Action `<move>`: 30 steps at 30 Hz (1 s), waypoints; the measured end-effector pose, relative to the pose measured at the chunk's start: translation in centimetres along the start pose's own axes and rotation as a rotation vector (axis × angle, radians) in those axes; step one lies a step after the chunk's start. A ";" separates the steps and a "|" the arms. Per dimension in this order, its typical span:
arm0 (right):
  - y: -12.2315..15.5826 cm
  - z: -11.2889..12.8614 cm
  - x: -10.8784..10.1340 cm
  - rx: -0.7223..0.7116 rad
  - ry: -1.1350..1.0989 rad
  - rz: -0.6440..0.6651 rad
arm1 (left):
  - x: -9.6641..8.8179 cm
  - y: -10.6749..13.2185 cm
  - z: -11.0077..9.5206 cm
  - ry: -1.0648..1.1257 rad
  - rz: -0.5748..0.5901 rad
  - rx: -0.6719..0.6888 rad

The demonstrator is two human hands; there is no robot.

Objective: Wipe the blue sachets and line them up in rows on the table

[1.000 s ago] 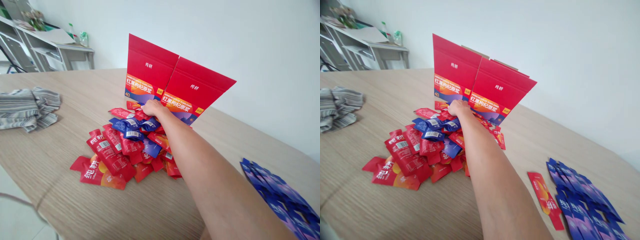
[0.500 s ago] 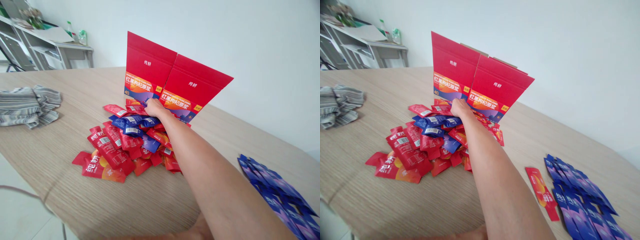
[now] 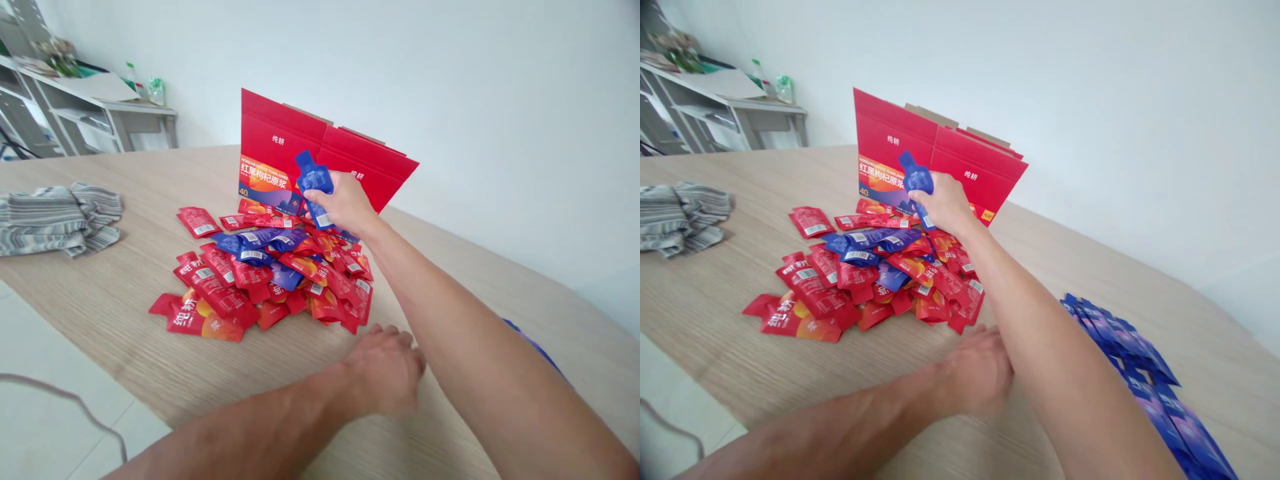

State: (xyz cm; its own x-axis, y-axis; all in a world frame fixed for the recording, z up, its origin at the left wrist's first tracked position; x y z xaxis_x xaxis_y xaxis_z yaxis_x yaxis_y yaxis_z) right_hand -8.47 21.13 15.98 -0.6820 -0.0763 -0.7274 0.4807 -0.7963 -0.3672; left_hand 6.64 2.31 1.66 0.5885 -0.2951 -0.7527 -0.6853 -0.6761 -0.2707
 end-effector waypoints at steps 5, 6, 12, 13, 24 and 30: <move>7.1 -5.0 -5.3 0.215 -0.205 -0.123 | -2.3 -0.5 7.2 0.838 -0.404 -0.439; 8.8 -6.0 -5.9 0.266 -0.230 -0.131 | -2.5 -0.3 8.0 1.101 -0.497 -0.469; 17.6 -9.1 -7.4 0.373 -0.152 -0.164 | -4.1 -0.6 5.8 1.848 -0.558 -0.343; 18.6 -9.3 -7.6 0.385 -0.095 -0.185 | -4.1 -0.7 4.9 1.868 -0.505 -0.316; 23.5 -4.2 -5.7 0.247 0.436 -0.042 | -2.6 -0.4 3.7 1.869 -0.534 -0.378; 25.6 -3.9 -5.8 0.319 0.449 0.009 | -2.8 -0.3 4.0 1.738 -0.556 -0.277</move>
State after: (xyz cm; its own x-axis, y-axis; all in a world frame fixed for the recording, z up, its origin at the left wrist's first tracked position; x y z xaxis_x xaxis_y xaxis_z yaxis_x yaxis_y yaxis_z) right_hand 9.94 3.50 8.51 -0.3427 0.1241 -0.9312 0.2464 -0.9447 -0.2166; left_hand 3.43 6.05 1.43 0.5435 -0.1838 0.8190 -0.3050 -0.9523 -0.0113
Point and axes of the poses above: each hand's wrist, its own y-axis away from the middle knuckle, its own x-axis out of the palm, z = x × y, the point moved 10 cm from there along -y, towards the middle knuckle, and after that the axes turned 2 degrees about z, right-handed, at the moved point
